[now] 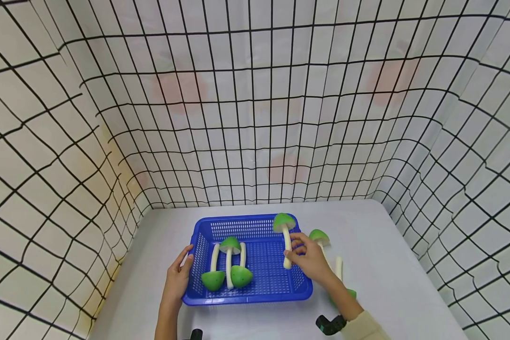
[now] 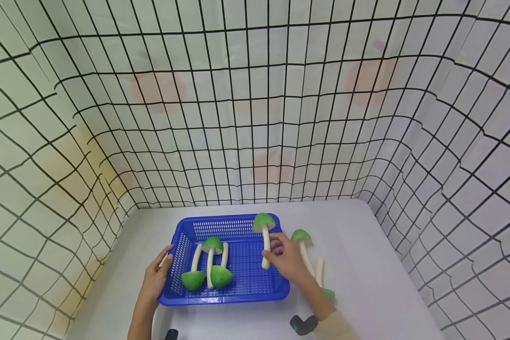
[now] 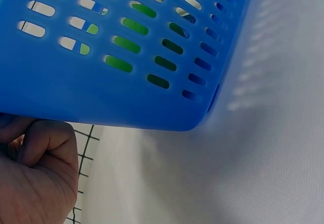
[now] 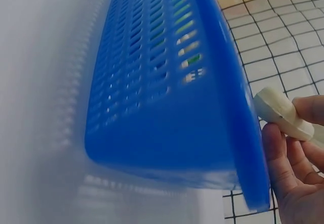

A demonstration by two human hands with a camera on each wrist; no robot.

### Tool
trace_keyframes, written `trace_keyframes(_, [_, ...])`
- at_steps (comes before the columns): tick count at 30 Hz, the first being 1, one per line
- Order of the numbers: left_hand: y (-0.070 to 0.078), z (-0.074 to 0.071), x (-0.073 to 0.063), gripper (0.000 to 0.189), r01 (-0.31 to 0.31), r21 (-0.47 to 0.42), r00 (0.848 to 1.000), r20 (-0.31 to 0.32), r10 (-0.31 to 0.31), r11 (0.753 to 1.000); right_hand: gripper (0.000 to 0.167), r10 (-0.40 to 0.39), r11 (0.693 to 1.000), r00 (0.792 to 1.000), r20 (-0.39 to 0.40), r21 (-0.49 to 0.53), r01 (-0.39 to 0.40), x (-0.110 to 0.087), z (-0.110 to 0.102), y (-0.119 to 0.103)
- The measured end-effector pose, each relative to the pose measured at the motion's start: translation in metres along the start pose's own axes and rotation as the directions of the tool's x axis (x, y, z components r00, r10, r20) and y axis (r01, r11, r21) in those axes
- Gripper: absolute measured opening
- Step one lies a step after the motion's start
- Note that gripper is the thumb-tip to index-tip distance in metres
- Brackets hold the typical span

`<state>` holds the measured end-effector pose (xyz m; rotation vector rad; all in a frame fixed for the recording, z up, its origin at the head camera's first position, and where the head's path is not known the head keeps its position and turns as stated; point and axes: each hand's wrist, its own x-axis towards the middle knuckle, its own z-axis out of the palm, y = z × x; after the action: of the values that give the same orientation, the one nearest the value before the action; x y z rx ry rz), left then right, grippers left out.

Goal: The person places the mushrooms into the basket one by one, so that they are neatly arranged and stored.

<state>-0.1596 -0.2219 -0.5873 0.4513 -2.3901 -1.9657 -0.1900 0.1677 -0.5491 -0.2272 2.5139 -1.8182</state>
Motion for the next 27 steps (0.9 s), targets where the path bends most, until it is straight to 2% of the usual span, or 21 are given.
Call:
trace_keyframes(8, [-0.001,0.000,-0.001,0.051,-0.004,0.001,1.000,-0.003,0.004,1.000,0.051,-0.001,1.000,1.000,0.024,0.006,0.000,0.003,0.013,-0.009])
trace_keyframes(27, [0.000,0.000,-0.001,0.048,-0.006,0.003,1.000,-0.005,0.006,1.000,0.048,0.029,0.999,0.999,0.043,-0.029,-0.028,0.012,0.037,-0.008])
